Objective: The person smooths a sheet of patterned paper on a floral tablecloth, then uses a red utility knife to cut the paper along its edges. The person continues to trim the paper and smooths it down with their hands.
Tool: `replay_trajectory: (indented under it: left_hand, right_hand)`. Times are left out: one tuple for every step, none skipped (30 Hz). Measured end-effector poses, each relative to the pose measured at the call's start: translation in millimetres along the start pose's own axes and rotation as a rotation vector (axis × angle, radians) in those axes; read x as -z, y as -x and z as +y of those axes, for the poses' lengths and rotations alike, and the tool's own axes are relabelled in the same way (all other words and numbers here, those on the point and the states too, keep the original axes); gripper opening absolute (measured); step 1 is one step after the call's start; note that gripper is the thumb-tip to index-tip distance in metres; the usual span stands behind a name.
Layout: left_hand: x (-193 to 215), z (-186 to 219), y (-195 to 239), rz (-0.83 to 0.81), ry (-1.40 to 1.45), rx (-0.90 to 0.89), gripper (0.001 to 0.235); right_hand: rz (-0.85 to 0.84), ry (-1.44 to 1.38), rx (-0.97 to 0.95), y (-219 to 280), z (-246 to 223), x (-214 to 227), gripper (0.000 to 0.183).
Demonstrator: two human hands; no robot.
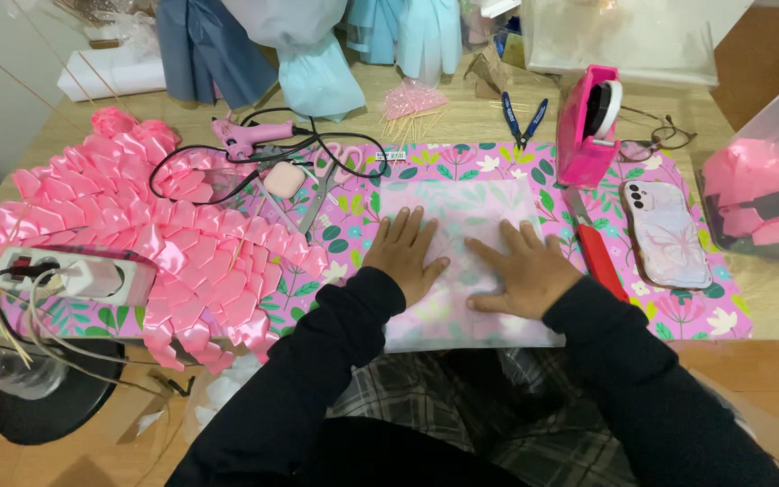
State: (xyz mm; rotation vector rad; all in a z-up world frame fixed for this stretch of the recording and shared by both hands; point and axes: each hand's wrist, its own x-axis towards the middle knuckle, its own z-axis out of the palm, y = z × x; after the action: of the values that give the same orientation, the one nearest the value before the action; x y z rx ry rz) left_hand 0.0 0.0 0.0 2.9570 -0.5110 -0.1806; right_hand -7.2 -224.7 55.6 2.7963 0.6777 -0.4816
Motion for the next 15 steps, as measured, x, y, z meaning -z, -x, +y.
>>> replay_trajectory:
  left_hand:
    - [2.9, 0.1, -0.1, -0.029, -0.001, 0.000, 0.079]
    - [5.8, 0.3, -0.2, -0.059, -0.002, 0.000, 0.079]
    - [3.1, -1.6, -2.6, -0.058, 0.002, 0.000, 0.079]
    - [0.2, -3.3, -4.8, -0.045, -0.011, -0.007, 0.080]
    - [-3.4, -5.3, -6.0, -0.034, -0.024, -0.013, 0.081]
    - [-3.2, -5.8, -6.9, -0.035, -0.020, -0.011, 0.081]
    - [-3.3, -6.5, -6.8, -0.020, -0.013, -0.025, 0.080]
    - [-3.4, -6.8, -6.9, -0.005, -0.006, -0.040, 0.080]
    - [-3.2, -7.8, -7.8, -0.011, -0.004, -0.037, 0.080]
    - [-3.1, -8.6, -8.7, -0.004, 0.003, -0.047, 0.080]
    - [-2.9, -9.2, -9.4, 0.003, 0.009, -0.058, 0.079]
    - [-4.2, -10.1, -10.2, -0.003, 0.011, -0.057, 0.079]
    - [-4.4, -11.3, -12.3, 0.006, 0.004, -0.068, 0.079]
    - [-4.4, -12.5, -14.2, 0.015, -0.003, -0.078, 0.079]
    - [-4.3, -13.6, -15.4, 0.014, -0.002, -0.077, 0.079]
  right_hand:
    - [0.014, -0.045, -0.004, 4.6, -0.5, -3.4, 0.103]
    - [0.028, -0.090, -0.008, 9.2, -1.0, -6.9, 0.095]
    - [0.026, -0.087, -0.008, 8.0, 1.9, -15.2, 0.095]
    - [0.080, -0.113, 0.009, 6.8, 5.0, -23.8, 0.094]
    - [0.132, -0.141, 0.029, 5.7, 7.2, -33.1, 0.093]
    - [0.129, -0.139, 0.030, 5.2, 8.9, -36.3, 0.093]
    - [0.138, -0.151, 0.018, 4.8, 10.0, -39.9, 0.096]
    - [0.146, -0.163, 0.006, 4.6, 11.3, -43.7, 0.099]
    - [0.141, -0.165, 0.009, 3.0, 10.9, -44.5, 0.099]
    - [0.150, -0.171, -0.005, 1.6, 10.7, -45.4, 0.104]
    - [0.160, -0.178, -0.020, 0.6, 10.2, -46.5, 0.109]
    - [0.154, -0.181, -0.019, 0.7, 9.4, -47.2, 0.109]
    - [0.174, -0.200, -0.022, -0.1, 9.3, -46.7, 0.112]
    - [0.194, -0.219, -0.026, -0.7, 9.1, -46.1, 0.116]
    - [0.193, -0.220, -0.025, -1.2, 9.2, -46.2, 0.116]
